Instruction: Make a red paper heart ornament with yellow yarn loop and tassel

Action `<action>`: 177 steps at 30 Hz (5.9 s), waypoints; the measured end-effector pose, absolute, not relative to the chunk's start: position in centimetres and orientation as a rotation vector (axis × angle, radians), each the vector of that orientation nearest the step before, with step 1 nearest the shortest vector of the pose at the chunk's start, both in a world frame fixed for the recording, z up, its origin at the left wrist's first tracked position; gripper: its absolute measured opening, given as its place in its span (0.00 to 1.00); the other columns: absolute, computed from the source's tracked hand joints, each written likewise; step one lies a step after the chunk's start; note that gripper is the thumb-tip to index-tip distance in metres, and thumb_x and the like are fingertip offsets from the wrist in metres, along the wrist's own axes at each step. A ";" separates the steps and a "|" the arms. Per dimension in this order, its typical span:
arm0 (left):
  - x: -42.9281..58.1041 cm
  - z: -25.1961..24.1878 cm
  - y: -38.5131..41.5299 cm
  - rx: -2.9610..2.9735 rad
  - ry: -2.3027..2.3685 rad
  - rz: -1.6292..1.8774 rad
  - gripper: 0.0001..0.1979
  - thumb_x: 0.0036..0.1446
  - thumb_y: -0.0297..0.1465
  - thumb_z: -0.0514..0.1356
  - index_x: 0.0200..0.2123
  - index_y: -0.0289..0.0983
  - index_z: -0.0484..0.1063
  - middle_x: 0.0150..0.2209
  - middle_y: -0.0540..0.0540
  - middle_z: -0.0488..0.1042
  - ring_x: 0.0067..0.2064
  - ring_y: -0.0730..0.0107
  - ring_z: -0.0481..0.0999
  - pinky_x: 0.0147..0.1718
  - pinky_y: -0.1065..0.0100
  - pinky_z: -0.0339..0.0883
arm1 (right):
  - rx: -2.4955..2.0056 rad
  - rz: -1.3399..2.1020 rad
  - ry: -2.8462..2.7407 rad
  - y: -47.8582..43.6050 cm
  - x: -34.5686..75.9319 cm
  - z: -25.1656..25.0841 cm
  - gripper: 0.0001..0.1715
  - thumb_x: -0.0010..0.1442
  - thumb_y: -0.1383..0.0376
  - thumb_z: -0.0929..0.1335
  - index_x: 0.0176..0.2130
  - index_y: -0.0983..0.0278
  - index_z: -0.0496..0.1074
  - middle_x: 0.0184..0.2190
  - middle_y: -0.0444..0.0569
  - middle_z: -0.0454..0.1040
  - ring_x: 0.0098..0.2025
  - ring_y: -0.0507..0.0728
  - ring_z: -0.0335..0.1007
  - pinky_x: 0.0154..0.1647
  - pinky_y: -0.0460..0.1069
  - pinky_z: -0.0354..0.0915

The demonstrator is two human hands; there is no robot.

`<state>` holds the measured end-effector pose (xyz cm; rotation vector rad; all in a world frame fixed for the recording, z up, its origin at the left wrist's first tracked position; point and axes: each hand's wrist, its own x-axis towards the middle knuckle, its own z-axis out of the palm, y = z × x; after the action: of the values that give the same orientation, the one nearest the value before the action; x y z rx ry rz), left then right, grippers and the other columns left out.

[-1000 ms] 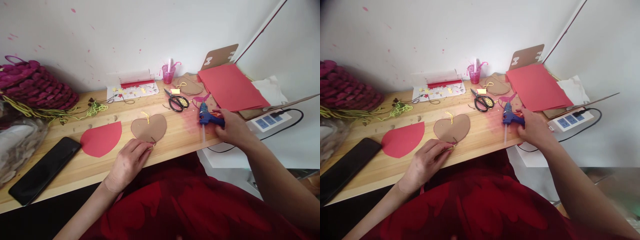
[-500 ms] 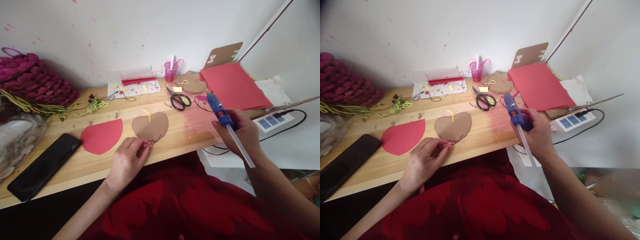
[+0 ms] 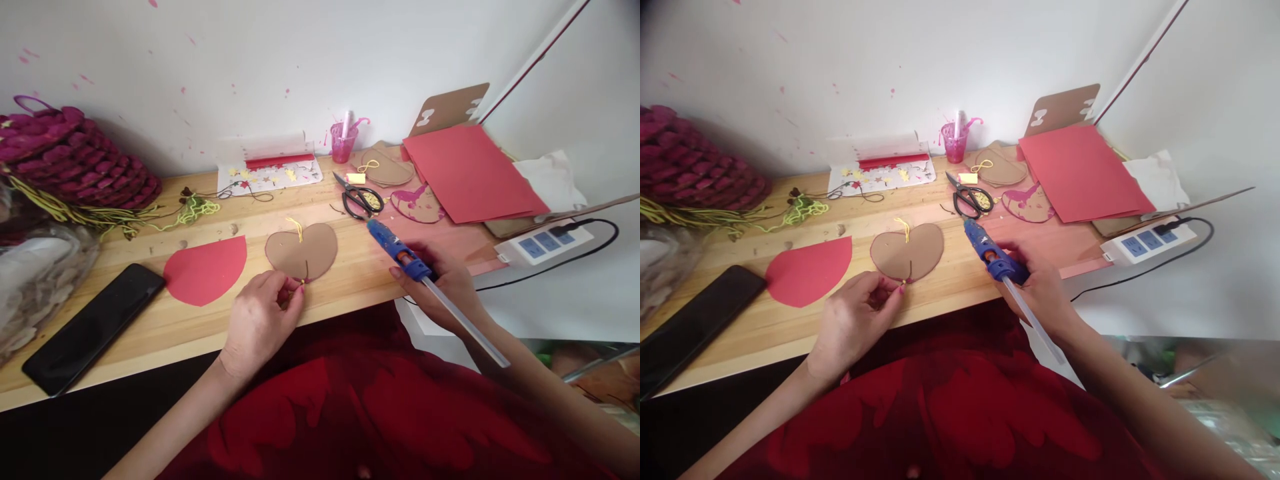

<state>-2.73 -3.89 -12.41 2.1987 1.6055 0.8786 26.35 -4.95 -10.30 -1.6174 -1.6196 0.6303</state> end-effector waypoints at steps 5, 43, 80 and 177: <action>-2.2 -12.7 -4.1 2.166 1.633 0.841 0.08 0.61 0.34 0.61 0.29 0.38 0.73 0.26 0.49 0.74 0.27 0.69 0.72 0.29 0.68 0.63 | -1.614 0.698 -1.621 -5.0 25.7 -10.6 0.17 0.59 0.57 0.73 0.47 0.60 0.75 0.34 0.45 0.79 0.32 0.55 0.73 0.33 0.49 0.68; -2.7 -13.2 -4.2 2.289 1.458 0.856 0.11 0.64 0.34 0.62 0.29 0.38 0.71 0.27 0.49 0.72 0.31 0.67 0.70 0.32 0.65 0.64 | -1.572 0.894 -1.722 -5.6 24.1 -9.8 0.16 0.60 0.53 0.72 0.45 0.58 0.77 0.35 0.46 0.79 0.34 0.59 0.74 0.35 0.52 0.69; -3.9 -13.0 -0.3 2.824 1.295 0.714 0.08 0.69 0.27 0.55 0.47 0.36 0.73 0.41 0.41 0.77 0.43 0.56 0.74 0.42 0.57 0.72 | -1.567 0.913 -1.837 -6.3 23.8 -9.8 0.17 0.64 0.50 0.70 0.47 0.57 0.76 0.39 0.48 0.79 0.40 0.61 0.75 0.40 0.54 0.70; -7.2 -13.2 -2.4 2.883 1.024 0.384 0.23 0.69 0.24 0.53 0.65 0.43 0.69 0.68 0.43 0.67 0.67 0.50 0.65 0.57 0.52 0.67 | -1.526 0.995 -2.261 -3.6 21.5 -6.4 0.21 0.71 0.50 0.62 0.42 0.60 0.76 0.29 0.46 0.79 0.33 0.58 0.74 0.37 0.51 0.66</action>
<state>-7.16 -2.45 -13.16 2.8827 1.0242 0.3844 21.48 -3.55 -6.35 -1.5263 -2.2613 0.9954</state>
